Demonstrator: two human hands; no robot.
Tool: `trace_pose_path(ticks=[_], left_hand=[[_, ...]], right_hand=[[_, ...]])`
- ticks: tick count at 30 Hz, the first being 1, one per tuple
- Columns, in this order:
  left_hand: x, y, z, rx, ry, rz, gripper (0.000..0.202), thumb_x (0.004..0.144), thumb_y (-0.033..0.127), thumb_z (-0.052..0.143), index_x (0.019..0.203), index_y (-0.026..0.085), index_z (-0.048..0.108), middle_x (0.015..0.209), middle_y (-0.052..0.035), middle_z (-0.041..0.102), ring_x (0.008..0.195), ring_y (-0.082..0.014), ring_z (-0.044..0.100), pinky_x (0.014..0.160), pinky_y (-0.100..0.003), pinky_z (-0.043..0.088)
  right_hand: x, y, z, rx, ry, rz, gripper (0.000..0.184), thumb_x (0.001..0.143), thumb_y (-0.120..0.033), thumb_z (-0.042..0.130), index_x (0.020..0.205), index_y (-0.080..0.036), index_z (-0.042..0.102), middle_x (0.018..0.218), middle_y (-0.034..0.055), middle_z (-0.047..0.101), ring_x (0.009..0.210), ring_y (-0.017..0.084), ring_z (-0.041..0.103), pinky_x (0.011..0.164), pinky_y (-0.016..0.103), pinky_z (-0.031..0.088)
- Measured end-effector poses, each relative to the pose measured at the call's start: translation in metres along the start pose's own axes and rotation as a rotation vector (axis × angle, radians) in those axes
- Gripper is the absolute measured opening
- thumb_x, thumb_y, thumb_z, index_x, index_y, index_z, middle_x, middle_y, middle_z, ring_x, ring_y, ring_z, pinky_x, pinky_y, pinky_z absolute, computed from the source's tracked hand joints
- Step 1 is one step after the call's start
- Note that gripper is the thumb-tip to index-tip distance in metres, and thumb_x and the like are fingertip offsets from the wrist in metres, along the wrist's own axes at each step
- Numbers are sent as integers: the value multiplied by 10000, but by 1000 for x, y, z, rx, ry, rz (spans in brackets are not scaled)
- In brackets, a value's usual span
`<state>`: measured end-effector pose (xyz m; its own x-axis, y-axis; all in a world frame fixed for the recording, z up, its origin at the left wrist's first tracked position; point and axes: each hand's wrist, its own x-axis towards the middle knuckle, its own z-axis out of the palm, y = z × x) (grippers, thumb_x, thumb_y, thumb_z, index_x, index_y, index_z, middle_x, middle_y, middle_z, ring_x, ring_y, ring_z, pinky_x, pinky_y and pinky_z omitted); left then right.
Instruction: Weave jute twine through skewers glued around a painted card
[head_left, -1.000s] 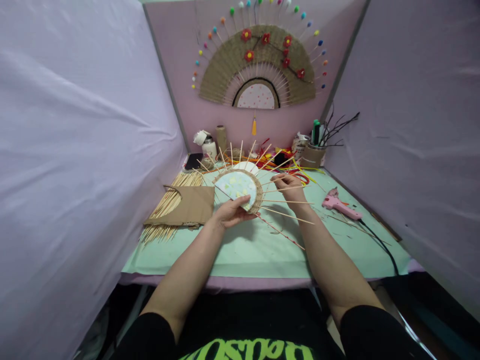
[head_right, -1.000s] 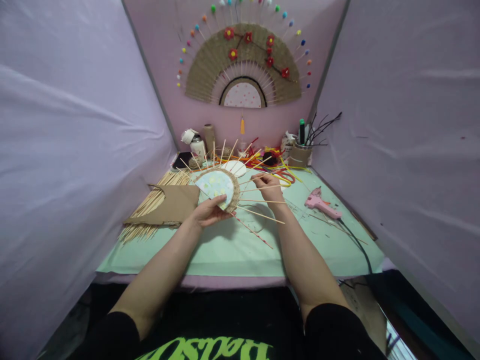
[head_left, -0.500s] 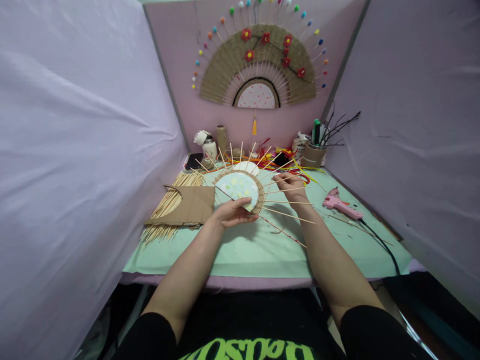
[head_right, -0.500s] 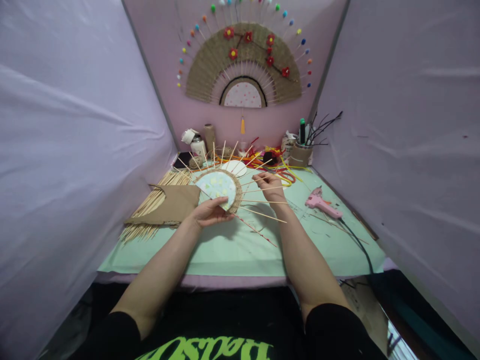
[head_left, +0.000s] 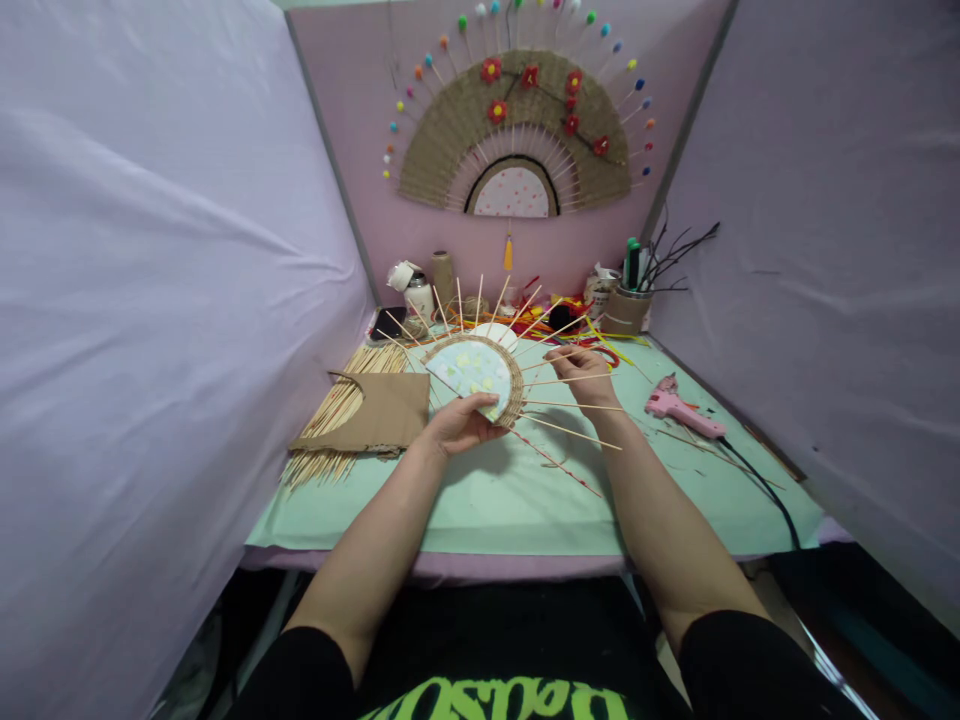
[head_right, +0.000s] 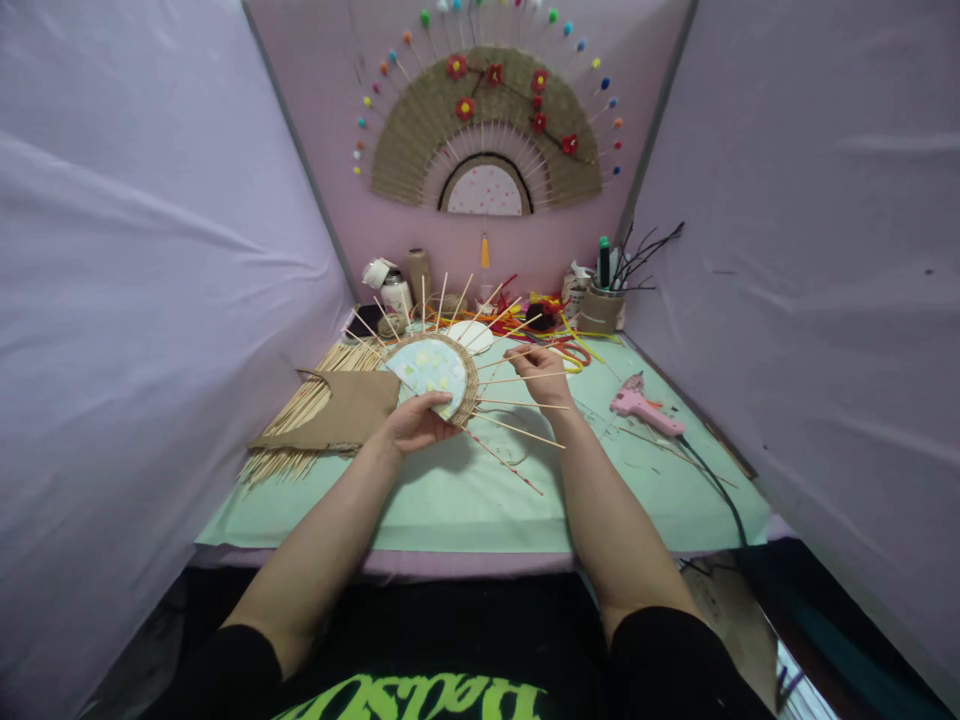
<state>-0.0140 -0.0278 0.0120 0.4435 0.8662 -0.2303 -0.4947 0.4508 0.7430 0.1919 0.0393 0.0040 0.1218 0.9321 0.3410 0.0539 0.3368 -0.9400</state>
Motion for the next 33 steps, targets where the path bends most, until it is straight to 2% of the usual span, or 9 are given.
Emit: trace_pose_path(ticks=[7,14,18,21,23,26,28,30,33], left_hand=[[-1,0,2,20,-63,-49,281,731,112,604,1012,103,609,873,-130,705,752,-185,680,637,-257,531],[2,6,-4,36,63,102,227,732,103,591,956,131,608,849,-92,712,693,-148,663,586,-233,529],[4,13,-8,13,159,201,223,732,109,594,954,129,604,840,-83,713,676,-133,657,586,-222,533],[6,16,-9,8,221,232,215,728,111,601,941,133,603,829,-74,710,657,-123,651,576,-213,531],[6,15,-9,6,240,233,221,723,105,602,942,136,599,818,-68,707,650,-122,648,570,-213,529],[6,14,-9,15,246,217,223,714,102,612,932,142,590,806,-64,703,639,-126,645,562,-221,527],[6,13,-10,35,238,199,238,709,107,620,941,146,583,809,-64,700,641,-133,648,554,-226,523],[6,13,-12,57,211,165,256,706,109,623,956,144,580,816,-66,698,654,-142,653,558,-233,522],[4,14,-14,71,148,106,266,711,110,610,974,139,580,836,-76,701,672,-148,657,584,-246,526]], right_hand=[[-1,-1,-1,-28,-39,-11,293,647,-462,656,705,-176,631,518,-31,450,496,94,356,473,251,282],[6,3,-14,-22,-30,67,316,611,-461,707,689,-164,634,514,-35,466,466,82,352,448,242,268],[6,1,-25,48,-128,120,318,647,-462,690,726,-160,636,540,-40,448,459,67,344,435,225,247],[5,0,-29,15,-194,80,304,707,-471,645,752,-169,641,572,-33,467,475,70,366,445,226,255],[5,0,-29,-74,-134,-5,282,733,-454,630,758,-174,647,581,-26,492,498,82,391,468,234,280],[7,0,-27,-207,31,-168,244,726,-415,656,742,-171,659,650,4,567,591,112,467,553,251,352],[8,-1,-28,-223,81,-213,234,704,-402,679,723,-169,662,696,17,599,639,125,493,590,256,374],[9,-1,-31,-144,41,-144,245,698,-416,680,714,-173,656,666,6,586,598,111,471,555,247,360],[9,-2,-38,101,-133,82,266,684,-436,693,707,-178,631,632,-13,557,522,77,423,481,219,325]])
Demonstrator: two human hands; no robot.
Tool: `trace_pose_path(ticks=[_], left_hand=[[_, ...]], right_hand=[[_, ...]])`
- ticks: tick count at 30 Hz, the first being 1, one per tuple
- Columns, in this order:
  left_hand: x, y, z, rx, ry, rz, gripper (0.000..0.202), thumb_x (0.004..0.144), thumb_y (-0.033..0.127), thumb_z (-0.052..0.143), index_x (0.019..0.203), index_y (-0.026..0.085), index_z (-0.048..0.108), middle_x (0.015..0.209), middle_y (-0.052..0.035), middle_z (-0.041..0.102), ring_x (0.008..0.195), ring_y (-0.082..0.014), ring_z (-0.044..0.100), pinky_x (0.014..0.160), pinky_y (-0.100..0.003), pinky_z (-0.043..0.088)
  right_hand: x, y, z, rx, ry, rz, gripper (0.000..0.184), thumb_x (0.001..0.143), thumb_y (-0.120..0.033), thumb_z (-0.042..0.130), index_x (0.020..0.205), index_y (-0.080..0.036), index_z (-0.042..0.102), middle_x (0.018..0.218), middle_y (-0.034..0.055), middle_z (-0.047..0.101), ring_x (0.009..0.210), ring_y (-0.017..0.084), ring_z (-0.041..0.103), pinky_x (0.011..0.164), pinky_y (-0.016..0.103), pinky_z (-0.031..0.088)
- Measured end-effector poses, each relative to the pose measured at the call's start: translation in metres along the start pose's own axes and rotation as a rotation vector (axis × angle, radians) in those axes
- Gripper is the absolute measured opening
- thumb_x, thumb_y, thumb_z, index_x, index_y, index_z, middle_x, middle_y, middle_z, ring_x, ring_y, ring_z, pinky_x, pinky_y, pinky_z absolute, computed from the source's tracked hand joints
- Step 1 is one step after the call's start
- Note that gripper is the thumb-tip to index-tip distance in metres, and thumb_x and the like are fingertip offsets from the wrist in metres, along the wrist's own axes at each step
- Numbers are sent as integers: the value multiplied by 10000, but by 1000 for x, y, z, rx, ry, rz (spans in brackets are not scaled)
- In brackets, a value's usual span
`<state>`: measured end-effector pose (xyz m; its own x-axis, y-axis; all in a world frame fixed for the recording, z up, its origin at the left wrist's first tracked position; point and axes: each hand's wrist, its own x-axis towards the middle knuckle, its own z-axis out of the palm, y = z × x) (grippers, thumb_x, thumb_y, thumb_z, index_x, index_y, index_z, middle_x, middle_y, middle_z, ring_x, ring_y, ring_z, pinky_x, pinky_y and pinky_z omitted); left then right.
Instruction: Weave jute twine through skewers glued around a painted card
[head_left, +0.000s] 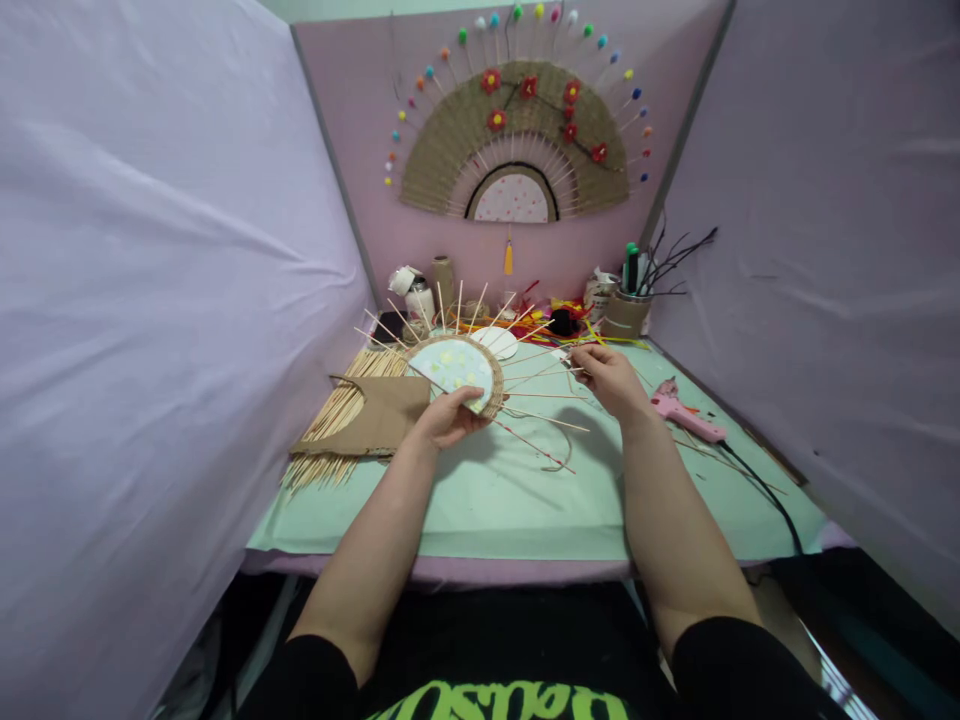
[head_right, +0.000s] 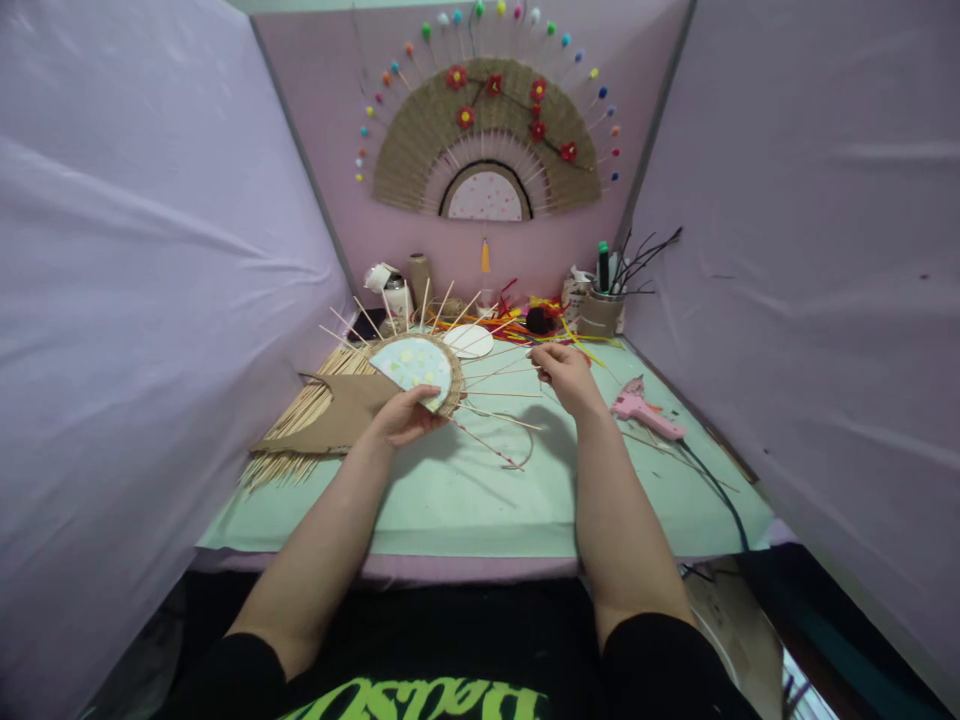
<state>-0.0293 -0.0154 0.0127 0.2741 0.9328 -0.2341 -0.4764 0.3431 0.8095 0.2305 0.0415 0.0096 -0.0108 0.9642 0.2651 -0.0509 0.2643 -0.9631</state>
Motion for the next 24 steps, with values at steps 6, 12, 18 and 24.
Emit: trace_pose_path(ticks=[6,12,18,24], left_hand=[[-8,1,3,16,-92,-91,283,706,116,589,989,107,595,802,-98,704,682,-174,668,583,-256,519],[-12,-13,10,68,-296,-182,436,647,125,637,1081,128,597,920,-115,713,744,-218,686,618,-288,529],[-9,-22,12,73,-411,-91,452,646,111,652,1096,110,609,1045,-156,689,899,-261,672,802,-364,523],[-3,-20,13,-43,-350,60,459,668,154,626,1122,87,599,1036,-170,690,983,-292,647,923,-436,466]], right_hand=[[-2,-2,-2,250,-202,268,262,634,-350,771,692,-160,600,608,-19,546,487,46,449,428,164,353],[-3,0,20,505,-274,440,198,692,-256,733,704,-168,556,625,-18,590,471,40,486,396,122,391],[-7,0,32,619,-331,439,220,666,-215,753,658,-170,538,576,-26,574,506,56,519,408,116,420],[-7,-1,34,628,-304,394,228,662,-164,744,648,-176,517,601,-34,583,510,46,534,411,103,423]])
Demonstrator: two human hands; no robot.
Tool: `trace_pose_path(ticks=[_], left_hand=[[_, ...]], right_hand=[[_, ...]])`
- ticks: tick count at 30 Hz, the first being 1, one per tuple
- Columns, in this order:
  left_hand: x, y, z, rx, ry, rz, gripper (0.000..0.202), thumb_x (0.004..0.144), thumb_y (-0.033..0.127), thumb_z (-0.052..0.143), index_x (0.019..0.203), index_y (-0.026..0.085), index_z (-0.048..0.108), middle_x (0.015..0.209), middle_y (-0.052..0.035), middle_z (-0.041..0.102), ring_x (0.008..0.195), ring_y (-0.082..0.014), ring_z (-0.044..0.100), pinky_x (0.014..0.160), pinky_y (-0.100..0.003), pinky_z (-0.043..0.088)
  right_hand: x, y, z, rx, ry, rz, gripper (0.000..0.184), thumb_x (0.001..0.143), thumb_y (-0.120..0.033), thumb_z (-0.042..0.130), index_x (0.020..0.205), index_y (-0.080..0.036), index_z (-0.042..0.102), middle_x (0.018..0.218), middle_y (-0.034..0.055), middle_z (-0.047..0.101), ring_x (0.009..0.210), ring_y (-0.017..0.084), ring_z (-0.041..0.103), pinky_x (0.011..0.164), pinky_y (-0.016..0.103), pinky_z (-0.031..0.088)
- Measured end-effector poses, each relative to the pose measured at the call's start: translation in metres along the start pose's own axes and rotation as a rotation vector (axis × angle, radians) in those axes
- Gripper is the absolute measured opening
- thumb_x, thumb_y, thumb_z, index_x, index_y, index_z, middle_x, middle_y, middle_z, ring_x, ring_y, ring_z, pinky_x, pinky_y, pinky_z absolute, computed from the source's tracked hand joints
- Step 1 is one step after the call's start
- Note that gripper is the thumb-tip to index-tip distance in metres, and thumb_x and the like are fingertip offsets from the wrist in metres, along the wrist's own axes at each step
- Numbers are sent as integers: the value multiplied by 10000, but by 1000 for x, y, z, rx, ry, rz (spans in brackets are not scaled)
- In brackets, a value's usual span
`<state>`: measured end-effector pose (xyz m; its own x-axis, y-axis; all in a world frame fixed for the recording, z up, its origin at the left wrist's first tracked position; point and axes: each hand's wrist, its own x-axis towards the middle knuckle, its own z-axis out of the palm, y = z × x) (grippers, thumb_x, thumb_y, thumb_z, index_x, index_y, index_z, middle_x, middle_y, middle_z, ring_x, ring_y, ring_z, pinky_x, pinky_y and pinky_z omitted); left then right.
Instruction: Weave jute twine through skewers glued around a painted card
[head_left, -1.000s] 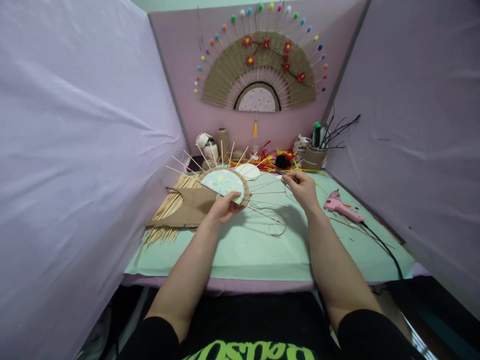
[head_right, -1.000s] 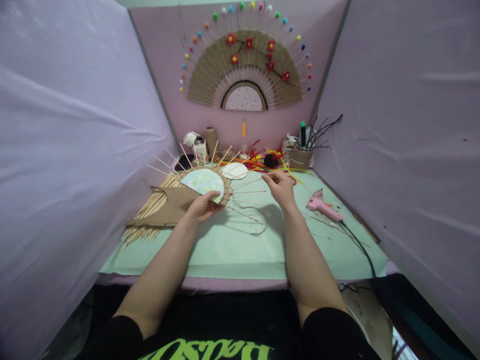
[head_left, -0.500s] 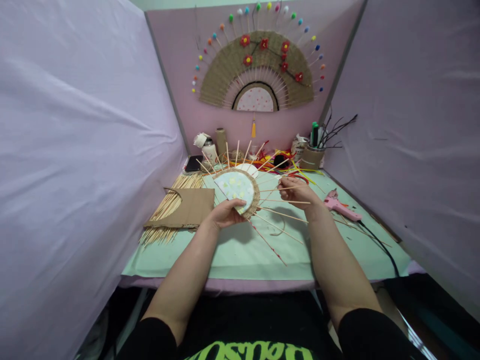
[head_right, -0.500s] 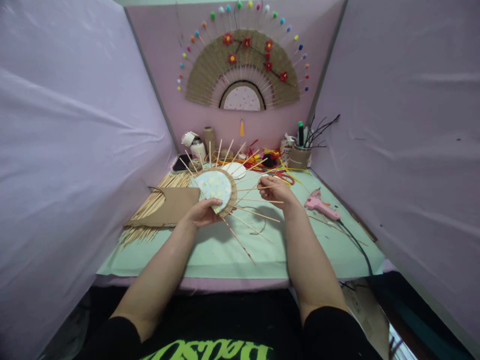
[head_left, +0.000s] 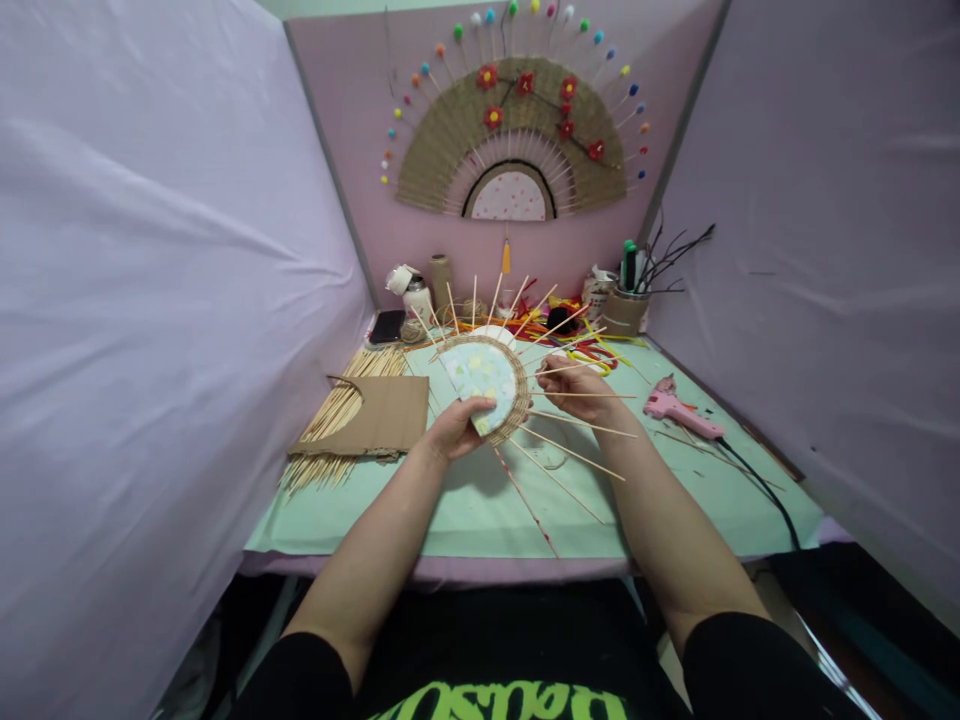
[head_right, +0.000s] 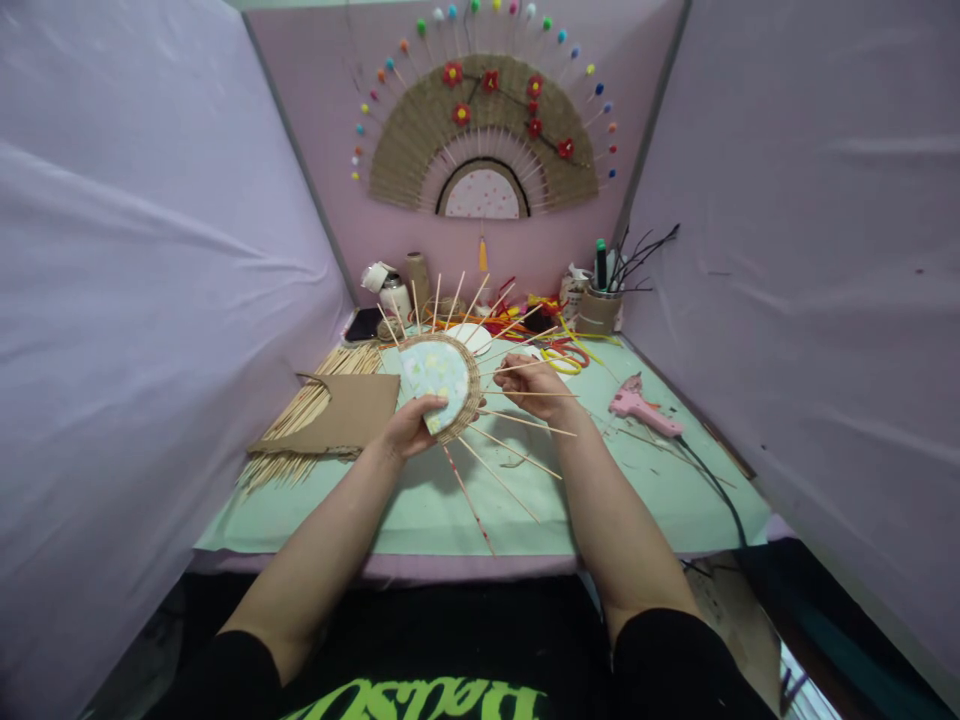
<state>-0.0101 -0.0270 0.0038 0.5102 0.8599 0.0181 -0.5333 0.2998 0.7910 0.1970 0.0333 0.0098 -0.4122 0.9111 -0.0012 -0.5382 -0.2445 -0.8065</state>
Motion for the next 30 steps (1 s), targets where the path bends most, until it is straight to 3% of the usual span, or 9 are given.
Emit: trace_pose_path(ticks=[5,11,17,22,30], left_hand=[[-1,-1,1,16,128,-17,442,608,90,617,1050,86,626,982,-140,710,961,-276,655,939,-420,461],[-1,-1,-3,1,65,-43,451,621,112,616,1071,85,621,976,-143,711,927,-277,668,930,-430,466],[-1,-2,-6,11,16,-84,497,647,120,607,1142,85,588,1020,-156,698,936,-284,666,936,-443,459],[-2,5,-1,-5,79,-9,528,651,88,583,1179,87,567,1019,-145,702,969,-264,656,940,-403,466],[-1,17,-6,-70,157,33,543,707,104,529,1249,81,509,1023,-144,701,991,-246,650,940,-374,469]], right_hand=[[-2,-2,2,-36,-7,28,216,709,-220,723,660,-174,518,587,-25,586,476,49,538,428,112,464],[-4,-2,4,-67,-5,15,225,701,-218,729,641,-177,516,585,-25,607,498,61,578,455,118,495],[-4,-2,4,-79,0,-11,213,628,-80,739,680,-187,562,634,-43,636,547,50,601,482,94,479],[-3,-4,-2,-158,105,-42,218,670,-311,756,739,-192,587,665,-20,648,561,82,609,469,156,481],[-2,-10,-15,-556,304,-409,216,675,-362,724,707,-173,624,611,-7,610,512,66,498,481,187,395]])
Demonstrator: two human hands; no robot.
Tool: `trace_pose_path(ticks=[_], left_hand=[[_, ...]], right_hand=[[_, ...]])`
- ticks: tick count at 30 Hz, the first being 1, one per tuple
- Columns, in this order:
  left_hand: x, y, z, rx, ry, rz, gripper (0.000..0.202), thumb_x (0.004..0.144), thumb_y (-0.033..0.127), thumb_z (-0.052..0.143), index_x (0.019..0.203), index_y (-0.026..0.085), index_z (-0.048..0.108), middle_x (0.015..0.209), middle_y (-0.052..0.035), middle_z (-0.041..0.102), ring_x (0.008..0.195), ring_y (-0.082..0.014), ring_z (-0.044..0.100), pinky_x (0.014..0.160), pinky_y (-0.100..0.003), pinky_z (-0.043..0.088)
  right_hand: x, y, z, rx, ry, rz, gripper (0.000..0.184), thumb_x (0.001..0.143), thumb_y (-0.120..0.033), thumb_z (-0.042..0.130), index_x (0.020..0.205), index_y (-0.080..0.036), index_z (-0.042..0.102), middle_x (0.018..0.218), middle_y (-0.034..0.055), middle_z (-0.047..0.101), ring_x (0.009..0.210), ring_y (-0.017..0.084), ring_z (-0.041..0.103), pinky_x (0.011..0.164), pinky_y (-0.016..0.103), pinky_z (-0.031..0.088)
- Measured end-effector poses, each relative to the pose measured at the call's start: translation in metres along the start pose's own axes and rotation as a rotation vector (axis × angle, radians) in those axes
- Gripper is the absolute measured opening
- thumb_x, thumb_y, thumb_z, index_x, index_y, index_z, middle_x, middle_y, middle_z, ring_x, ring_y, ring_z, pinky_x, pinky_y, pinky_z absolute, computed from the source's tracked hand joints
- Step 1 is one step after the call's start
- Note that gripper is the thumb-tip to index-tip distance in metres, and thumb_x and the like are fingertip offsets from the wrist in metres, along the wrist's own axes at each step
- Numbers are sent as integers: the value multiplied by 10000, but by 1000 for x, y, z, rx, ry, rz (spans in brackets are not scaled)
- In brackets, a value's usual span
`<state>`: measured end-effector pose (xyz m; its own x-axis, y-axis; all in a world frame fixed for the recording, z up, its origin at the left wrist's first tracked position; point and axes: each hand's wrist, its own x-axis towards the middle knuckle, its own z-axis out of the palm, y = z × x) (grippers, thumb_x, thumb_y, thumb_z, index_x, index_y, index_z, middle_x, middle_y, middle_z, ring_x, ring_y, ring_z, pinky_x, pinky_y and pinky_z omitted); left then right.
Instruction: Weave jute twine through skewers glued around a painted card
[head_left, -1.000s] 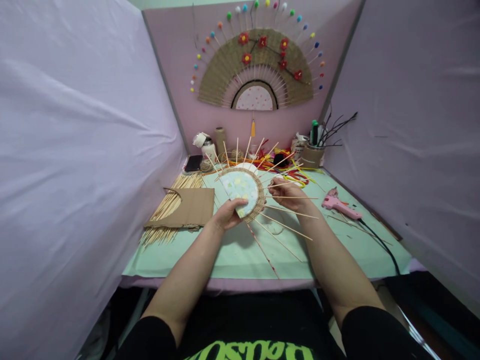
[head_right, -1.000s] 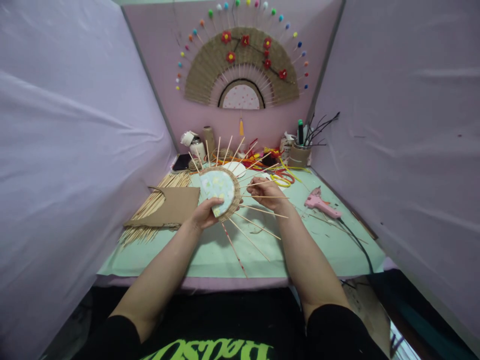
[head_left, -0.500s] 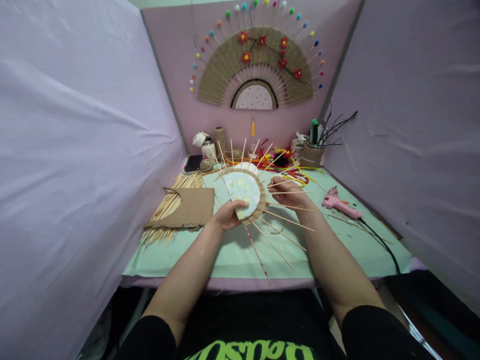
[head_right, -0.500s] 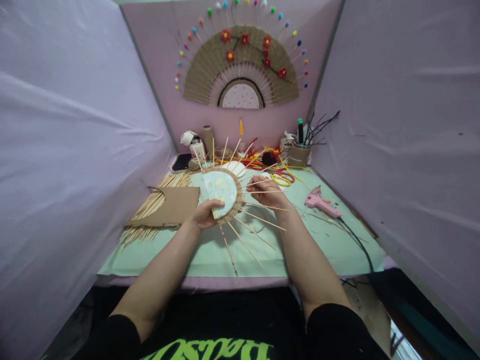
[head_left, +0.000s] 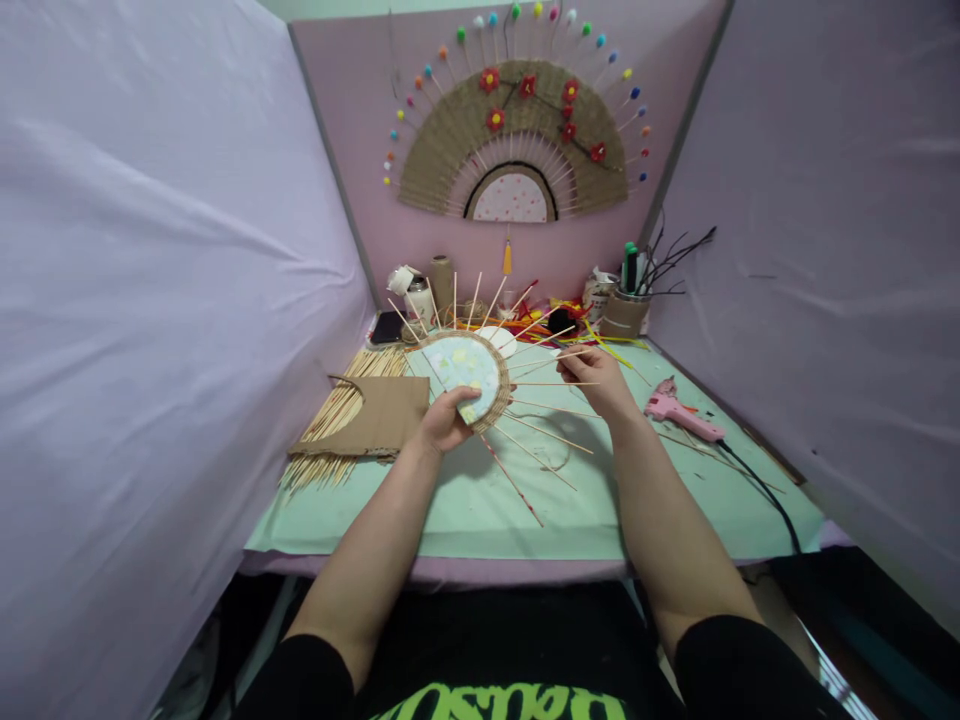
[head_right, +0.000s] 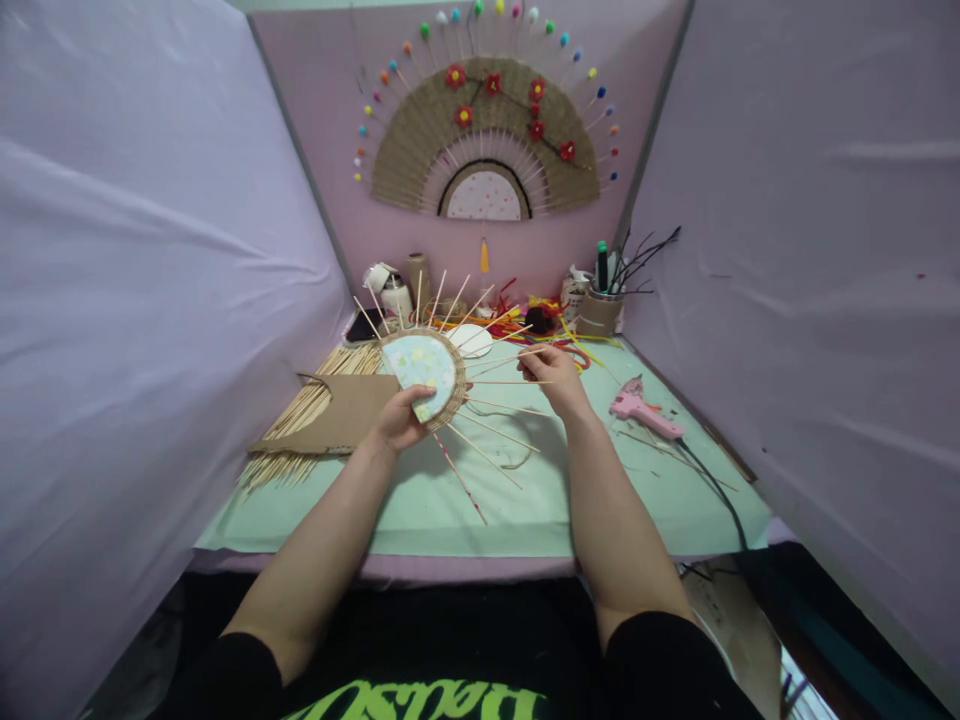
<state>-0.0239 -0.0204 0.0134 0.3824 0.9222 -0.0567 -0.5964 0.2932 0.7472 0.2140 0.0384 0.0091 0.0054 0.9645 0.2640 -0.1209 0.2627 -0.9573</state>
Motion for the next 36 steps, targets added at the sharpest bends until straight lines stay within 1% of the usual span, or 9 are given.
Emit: trace_pose_path(ticks=[5,8,13,19,21,25,28,32,36], left_hand=[[2,5,0,-7,144,23,508,720,104,497,1226,62,515,959,-134,715,915,-224,673,887,-348,501],[3,8,0,-3,192,28,496,719,103,492,1212,74,521,925,-119,722,868,-212,683,822,-326,527],[3,10,-1,-9,205,-6,491,702,92,494,1191,60,527,902,-126,722,839,-215,687,810,-333,535],[3,7,-6,7,153,-36,555,681,67,513,1235,66,506,935,-133,719,905,-232,677,872,-364,515],[3,6,-7,12,131,-43,567,678,68,520,1244,65,501,970,-145,711,924,-242,672,887,-376,507],[1,6,-7,26,72,-64,580,662,71,519,1241,53,505,991,-166,704,924,-257,673,876,-383,511],[-1,6,-5,29,4,-76,583,652,81,514,1234,57,511,974,-163,709,911,-264,676,861,-388,514],[-4,1,-4,47,-90,-98,568,638,101,536,1204,57,537,966,-167,710,912,-279,675,867,-402,505],[-5,-12,-5,121,-164,-176,564,596,112,606,1156,65,574,986,-169,705,936,-297,665,863,-400,502]], right_hand=[[1,0,-2,-121,-39,-63,194,736,-370,652,763,-179,666,660,9,629,529,88,513,523,225,410],[0,1,-2,-243,66,-199,159,730,-341,659,747,-184,672,630,-3,608,539,103,502,545,243,399],[-3,-4,-2,-339,191,-399,129,722,-334,681,724,-206,664,676,3,597,616,139,501,612,274,404],[-4,-16,-10,-506,127,-565,117,803,-318,596,773,-233,671,822,45,606,820,191,531,778,333,415],[-3,-17,-15,-486,103,-482,134,789,-338,609,754,-226,673,791,41,612,779,185,531,737,328,419],[-4,-15,-25,-302,-49,-97,200,738,-386,652,719,-187,664,620,-2,566,533,103,430,514,252,353],[-4,-12,-25,-138,-167,86,222,702,-383,692,710,-165,646,574,-21,527,477,63,386,443,214,289],[-4,-6,-9,97,-218,211,233,651,-353,741,696,-171,603,601,-18,561,477,55,435,426,191,304],[-7,-3,17,312,-223,298,242,625,-324,755,636,-192,552,545,-38,538,425,50,378,390,188,287]])
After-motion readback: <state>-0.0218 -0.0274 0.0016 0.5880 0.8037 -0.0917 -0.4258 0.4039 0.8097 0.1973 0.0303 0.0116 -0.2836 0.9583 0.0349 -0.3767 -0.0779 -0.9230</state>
